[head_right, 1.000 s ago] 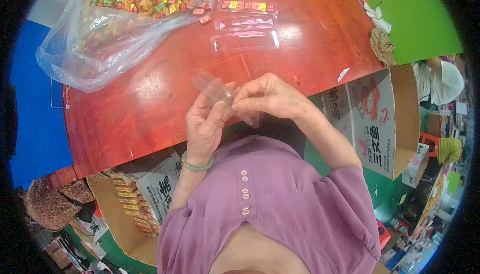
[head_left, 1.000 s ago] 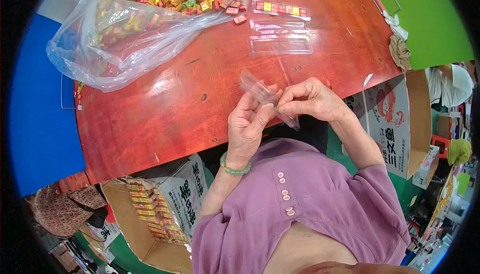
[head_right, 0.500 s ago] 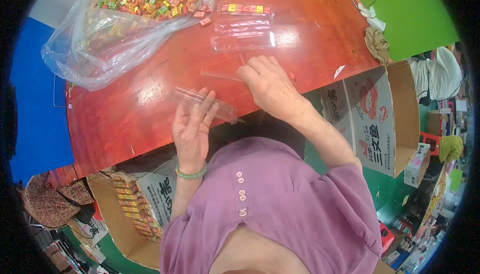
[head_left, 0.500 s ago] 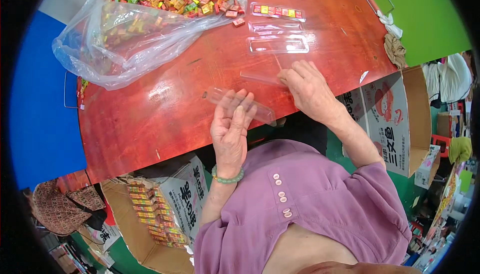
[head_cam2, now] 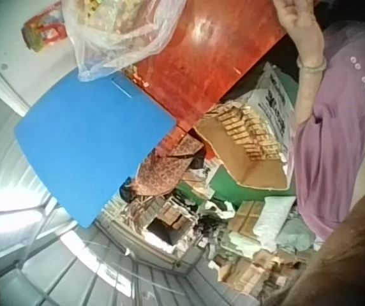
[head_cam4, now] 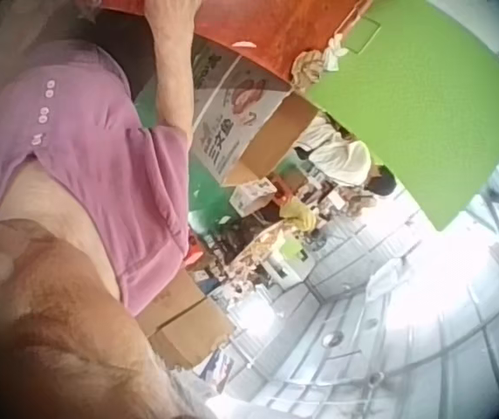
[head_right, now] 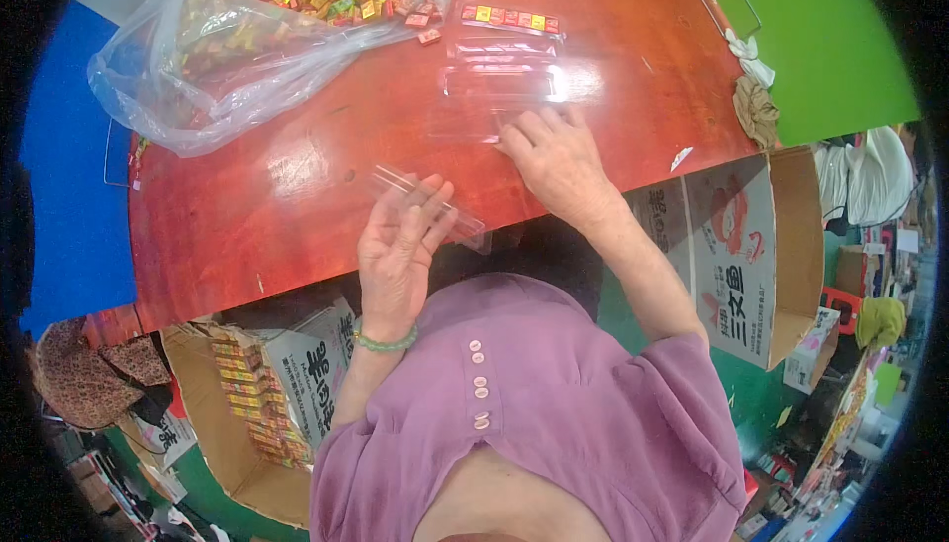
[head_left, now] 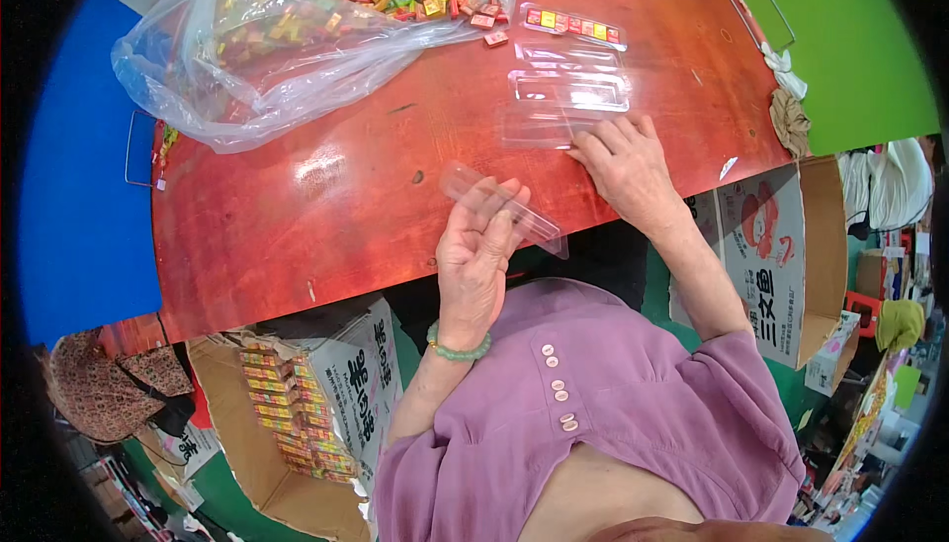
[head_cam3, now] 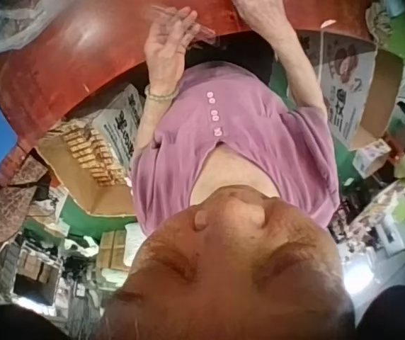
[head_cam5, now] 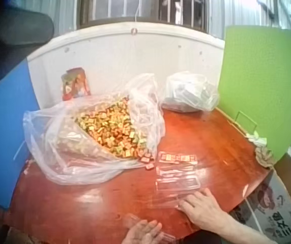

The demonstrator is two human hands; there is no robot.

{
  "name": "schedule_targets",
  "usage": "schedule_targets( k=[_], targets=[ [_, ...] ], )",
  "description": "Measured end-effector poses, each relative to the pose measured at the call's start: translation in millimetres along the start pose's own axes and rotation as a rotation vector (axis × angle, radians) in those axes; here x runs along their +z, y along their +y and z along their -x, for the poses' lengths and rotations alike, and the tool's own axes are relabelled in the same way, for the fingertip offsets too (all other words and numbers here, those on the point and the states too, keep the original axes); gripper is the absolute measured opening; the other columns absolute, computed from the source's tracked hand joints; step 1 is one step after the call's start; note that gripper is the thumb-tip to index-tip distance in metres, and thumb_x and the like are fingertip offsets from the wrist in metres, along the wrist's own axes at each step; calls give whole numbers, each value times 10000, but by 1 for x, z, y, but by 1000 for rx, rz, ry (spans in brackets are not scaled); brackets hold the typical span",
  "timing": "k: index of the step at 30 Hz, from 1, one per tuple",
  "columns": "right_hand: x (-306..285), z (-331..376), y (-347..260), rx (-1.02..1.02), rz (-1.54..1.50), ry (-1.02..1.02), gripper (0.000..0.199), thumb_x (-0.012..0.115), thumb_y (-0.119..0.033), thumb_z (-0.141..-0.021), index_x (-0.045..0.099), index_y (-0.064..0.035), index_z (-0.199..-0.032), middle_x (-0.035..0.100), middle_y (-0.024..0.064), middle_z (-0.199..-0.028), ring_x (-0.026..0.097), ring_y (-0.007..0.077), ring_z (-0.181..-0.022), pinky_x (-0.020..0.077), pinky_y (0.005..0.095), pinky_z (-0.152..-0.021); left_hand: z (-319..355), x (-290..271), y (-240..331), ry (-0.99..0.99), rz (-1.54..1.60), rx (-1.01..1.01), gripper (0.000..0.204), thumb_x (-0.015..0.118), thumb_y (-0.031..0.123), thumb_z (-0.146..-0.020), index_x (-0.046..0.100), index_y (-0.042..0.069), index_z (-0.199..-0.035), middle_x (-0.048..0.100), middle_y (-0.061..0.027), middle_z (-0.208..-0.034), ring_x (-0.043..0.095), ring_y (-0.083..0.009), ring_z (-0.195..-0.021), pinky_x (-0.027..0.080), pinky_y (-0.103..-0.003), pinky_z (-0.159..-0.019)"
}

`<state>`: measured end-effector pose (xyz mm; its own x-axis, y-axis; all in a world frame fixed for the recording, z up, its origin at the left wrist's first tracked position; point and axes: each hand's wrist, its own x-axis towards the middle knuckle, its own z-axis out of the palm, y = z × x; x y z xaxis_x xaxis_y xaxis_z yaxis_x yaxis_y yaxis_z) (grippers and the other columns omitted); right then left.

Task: Placing small colorful boxes into plastic trays and organizing them within a larger container.

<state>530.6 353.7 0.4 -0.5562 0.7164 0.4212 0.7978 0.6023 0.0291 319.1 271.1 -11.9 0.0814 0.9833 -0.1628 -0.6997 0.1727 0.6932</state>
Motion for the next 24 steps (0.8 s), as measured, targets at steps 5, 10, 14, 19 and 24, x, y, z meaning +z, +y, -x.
schedule_targets(
  k=[5, 10, 14, 19, 24],
  targets=[
    [-27, -3, -22, 120, -184, 9, 260, 727, -214, -828, 654, -66, -1030, 631, 71, -943, 584, 279, -908, 420, 399, -857, -6, 8, -3, -22, 51, -49, 411, 518, 60, -1005, 402, -1, -1395, 500, -187, -1385, 504, -324, -1300, 461, -447, -1064],
    [-53, -12, -51, 142, -714, -277, 241, 759, -189, -795, 674, -61, -981, 650, 77, -927, 611, 270, -905, 421, 396, -817, -12, 10, -5, -41, 50, -48, 425, 503, 26, -1000, 390, 0, -1408, 495, -181, -1394, 505, -317, -1299, 473, -436, -1053],
    [-39, -6, -52, 197, -719, -246, 169, 728, -128, -813, 653, -51, -942, 633, 78, -874, 605, 278, -850, 421, 391, -778, -15, 10, -8, -51, -2, -19, 445, 530, 10, -989, 388, -3, -1410, 509, -162, -1382, 531, -272, -1270, 490, -388, -1035],
    [-37, -9, -61, 189, -621, -91, 108, 692, -25, -799, 596, -53, -842, 573, 87, -798, 568, 291, -777, 409, 391, -735, -15, 13, -7, -17, -8, -19, 456, 566, 0, -974, 403, -8, -1400, 530, -148, -1355, 554, -235, -1240, 485, -353, -1037],
    [-34, -7, -63, 229, -651, -66, 149, 719, -13, -767, 588, -57, -822, 568, 87, -768, 567, 283, -738, 408, 391, -706, -12, 10, -5, -41, -78, 0, 440, 581, -3, -965, 429, -10, -1378, 554, -166, -1335, 573, -245, -1225, 486, -355, -1035]
  ],
)
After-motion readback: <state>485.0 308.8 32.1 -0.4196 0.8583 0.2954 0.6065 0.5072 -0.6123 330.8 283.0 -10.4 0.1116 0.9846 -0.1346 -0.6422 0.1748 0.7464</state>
